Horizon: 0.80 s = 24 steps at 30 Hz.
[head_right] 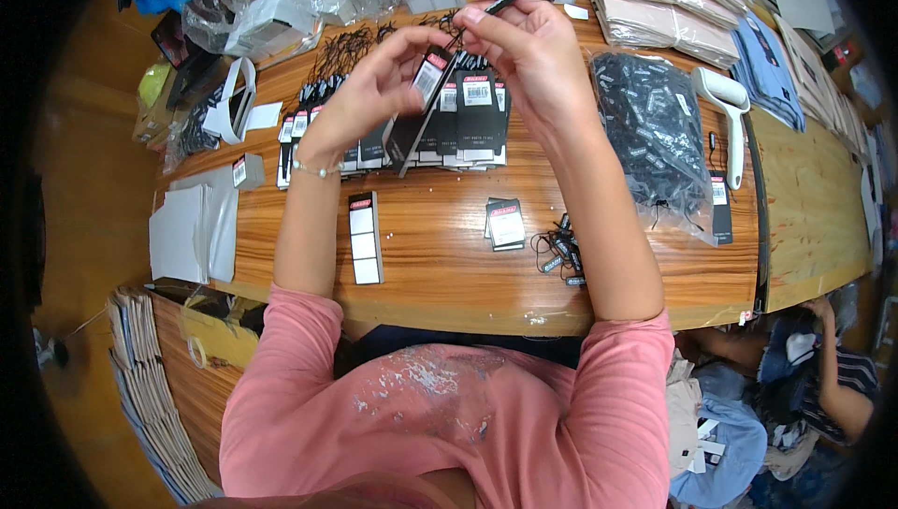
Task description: The person sorts through garment tags and attaches them to black strings by hand at a wooden desk.
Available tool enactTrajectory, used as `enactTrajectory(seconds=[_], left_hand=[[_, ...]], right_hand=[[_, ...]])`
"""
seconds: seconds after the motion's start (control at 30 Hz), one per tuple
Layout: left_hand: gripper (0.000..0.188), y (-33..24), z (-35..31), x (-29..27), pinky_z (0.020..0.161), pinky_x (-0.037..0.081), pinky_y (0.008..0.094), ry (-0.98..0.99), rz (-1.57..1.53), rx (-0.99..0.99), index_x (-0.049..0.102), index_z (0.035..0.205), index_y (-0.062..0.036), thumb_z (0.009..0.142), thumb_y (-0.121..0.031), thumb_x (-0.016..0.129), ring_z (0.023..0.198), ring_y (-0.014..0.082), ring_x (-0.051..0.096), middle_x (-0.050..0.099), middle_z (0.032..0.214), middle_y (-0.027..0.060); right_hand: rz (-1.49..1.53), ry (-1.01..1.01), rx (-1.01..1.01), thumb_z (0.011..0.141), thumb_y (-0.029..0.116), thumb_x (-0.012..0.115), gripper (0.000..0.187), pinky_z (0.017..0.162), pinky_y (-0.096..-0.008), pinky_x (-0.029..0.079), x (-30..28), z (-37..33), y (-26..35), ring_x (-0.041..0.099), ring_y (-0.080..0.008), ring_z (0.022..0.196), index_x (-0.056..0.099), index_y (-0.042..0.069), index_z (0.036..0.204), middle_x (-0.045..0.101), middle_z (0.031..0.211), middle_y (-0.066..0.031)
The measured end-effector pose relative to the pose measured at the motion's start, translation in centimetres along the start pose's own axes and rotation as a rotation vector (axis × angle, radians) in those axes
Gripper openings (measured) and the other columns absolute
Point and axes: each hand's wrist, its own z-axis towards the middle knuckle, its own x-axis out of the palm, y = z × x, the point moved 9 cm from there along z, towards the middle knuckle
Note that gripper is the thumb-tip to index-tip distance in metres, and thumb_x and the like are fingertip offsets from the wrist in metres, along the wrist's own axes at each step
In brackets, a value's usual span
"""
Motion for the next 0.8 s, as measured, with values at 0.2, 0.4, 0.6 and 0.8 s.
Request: enactTrajectory(seconds=[0.2, 0.4, 0.6, 0.8], left_hand=[[0.035, 0.2, -0.1, -2.0, 0.074, 0.041, 0.0181, -0.015, 0.086, 0.015, 0.047, 0.117, -0.0048, 0.084, -0.009, 0.055, 0.086, 0.0049, 0.051, 0.055, 0.095, -0.0016], [0.035, 0.0, -1.2, -6.6, 0.055, 0.037, 0.0143, -0.197, 0.086, -0.025, 0.049, 0.114, -0.0059, 0.082, -0.018, 0.057, 0.070, 0.0006, 0.047, 0.050, 0.080, -0.0046], [0.050, -3.8, -2.2, -8.4, 0.077, 0.043, 0.0228, -0.317, 0.081, 0.203, 0.039, 0.108, -0.0084, 0.070, 0.004, 0.068, 0.092, 0.0100, 0.046, 0.045, 0.097, 0.0015], [0.031, -3.9, -4.4, -12.1, 0.073, 0.043, 0.0210, -0.352, 0.014, 0.256, 0.048, 0.103, -0.0048, 0.075, -0.003, 0.063, 0.089, 0.0090, 0.049, 0.050, 0.096, 0.0019]], right_hand=[[-0.002, 0.101, 0.098, 0.080, -0.001, 0.055, 0.014, 0.072, -0.0231, 0.048, 0.9, 1.7, -1.9, 0.058, -0.0135, 0.077, 0.052, -0.001, 0.093, 0.060, 0.089, -0.0119], [-0.065, 0.184, 0.202, 0.084, 0.002, 0.051, 0.017, 0.076, -0.0243, 0.049, 3.0, 5.8, -3.2, 0.058, -0.0172, 0.084, 0.050, 0.001, 0.101, 0.058, 0.090, -0.0119], [-0.156, 0.287, 0.136, 0.084, -0.002, 0.046, 0.014, 0.069, -0.0227, 0.048, 7.5, 7.5, -2.3, 0.056, -0.0141, 0.073, 0.048, -0.002, 0.098, 0.058, 0.085, -0.0102], [-0.236, 0.331, 0.202, 0.083, -0.004, 0.045, 0.014, 0.068, -0.0221, 0.048, 10.0, 9.3, -4.5, 0.056, -0.0136, 0.073, 0.051, -0.001, 0.094, 0.059, 0.085, -0.0103]])
